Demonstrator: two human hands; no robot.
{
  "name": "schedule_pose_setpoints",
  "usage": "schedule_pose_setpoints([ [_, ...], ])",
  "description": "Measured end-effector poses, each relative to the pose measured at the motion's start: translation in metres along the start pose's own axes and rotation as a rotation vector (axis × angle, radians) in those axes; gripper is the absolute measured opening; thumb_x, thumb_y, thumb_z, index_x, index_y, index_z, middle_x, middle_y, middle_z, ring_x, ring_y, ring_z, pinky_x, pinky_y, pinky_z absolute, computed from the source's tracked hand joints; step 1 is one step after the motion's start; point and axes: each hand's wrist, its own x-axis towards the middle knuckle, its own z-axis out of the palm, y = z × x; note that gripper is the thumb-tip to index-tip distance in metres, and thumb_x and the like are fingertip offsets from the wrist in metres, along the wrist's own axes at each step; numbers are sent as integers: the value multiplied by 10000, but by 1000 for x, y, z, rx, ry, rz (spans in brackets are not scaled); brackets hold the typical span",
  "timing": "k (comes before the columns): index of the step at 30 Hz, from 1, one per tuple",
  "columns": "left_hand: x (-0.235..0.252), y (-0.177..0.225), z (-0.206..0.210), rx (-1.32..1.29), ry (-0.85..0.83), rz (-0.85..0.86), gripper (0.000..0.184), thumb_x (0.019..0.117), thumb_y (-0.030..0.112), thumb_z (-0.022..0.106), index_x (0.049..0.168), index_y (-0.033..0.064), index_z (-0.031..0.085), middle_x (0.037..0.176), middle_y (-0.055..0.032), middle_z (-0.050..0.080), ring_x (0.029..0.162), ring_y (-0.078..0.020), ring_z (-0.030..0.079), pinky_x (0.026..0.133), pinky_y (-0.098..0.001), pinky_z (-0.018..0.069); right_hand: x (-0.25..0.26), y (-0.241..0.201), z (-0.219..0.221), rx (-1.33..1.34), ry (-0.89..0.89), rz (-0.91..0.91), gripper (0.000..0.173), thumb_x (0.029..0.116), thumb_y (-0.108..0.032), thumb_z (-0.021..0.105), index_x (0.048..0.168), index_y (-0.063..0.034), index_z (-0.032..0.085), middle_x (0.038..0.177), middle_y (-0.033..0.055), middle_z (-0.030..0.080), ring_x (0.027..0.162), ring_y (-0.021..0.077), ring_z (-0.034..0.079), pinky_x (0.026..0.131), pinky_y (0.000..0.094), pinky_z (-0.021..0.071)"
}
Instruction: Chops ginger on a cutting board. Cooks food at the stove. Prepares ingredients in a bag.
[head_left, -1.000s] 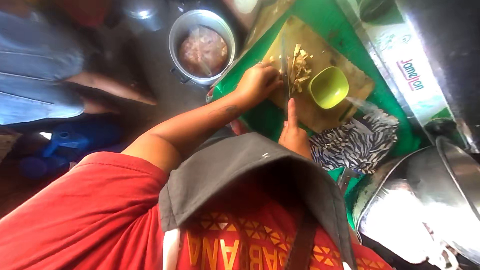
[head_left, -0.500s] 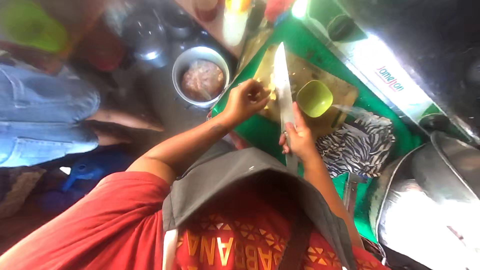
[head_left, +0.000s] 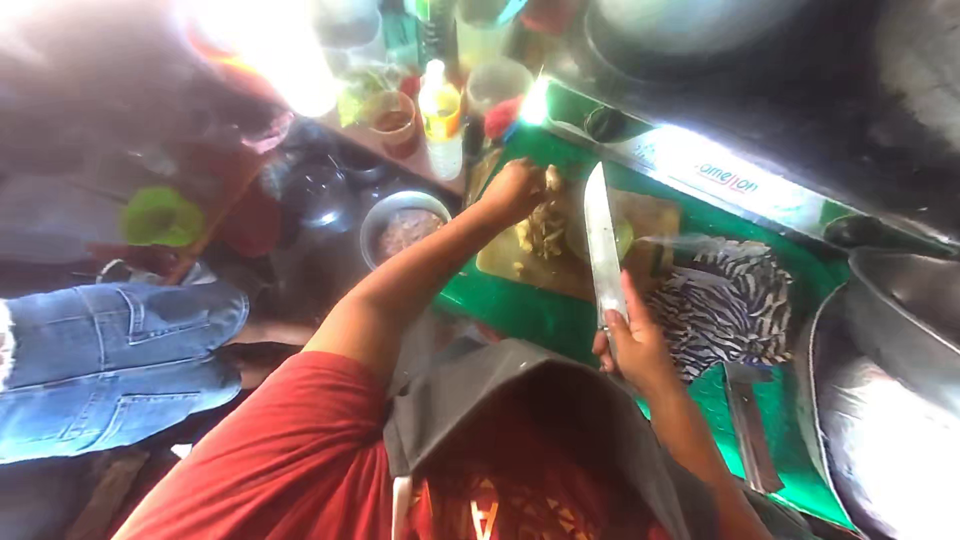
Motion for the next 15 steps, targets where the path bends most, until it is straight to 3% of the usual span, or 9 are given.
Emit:
schedule_pose_setpoints([
  [4, -32, -3, -5, 141, -227, 59, 465, 793, 245, 872, 1204, 92, 717, 1234, -149, 687, 1250, -399, 570, 1017, -609, 472, -8, 5, 1, -35, -28, -28, 618, 1081, -122, 407, 1648, -62, 167, 630, 31, 608, 420, 104, 545, 397, 291, 513],
  [7, -34, -8, -3, 185, -270, 92, 465, 811, 199, 852, 1239, 96, 704, 1234, -154, 678, 1239, -399, 572, 995, -605, 478, -7, 5, 4, -49, -67, 5, 601, 1093, -128, 413, 1649, -80, 188, 647, 49, 614, 434, 107, 541, 407, 288, 503],
  [11, -36, -7, -3, 160, -264, 117, 377, 831, 215, 834, 1153, 57, 718, 1080, -144, 716, 1140, -378, 620, 980, -569, 487, -1, 6, 8, -111, -95, 30, 591, 1099, -120, 402, 1653, -114, 198, 681, 62, 619, 461, 109, 553, 435, 290, 514],
  [15, -41, -8, 2, 56, -268, 152, 172, 880, 203, 783, 965, 55, 760, 1029, -131, 715, 1099, -332, 633, 982, -525, 486, 8, 12, 10, -99, -114, -35, 592, 1090, -112, 397, 1649, -91, 203, 663, 54, 611, 433, 97, 532, 414, 276, 500],
])
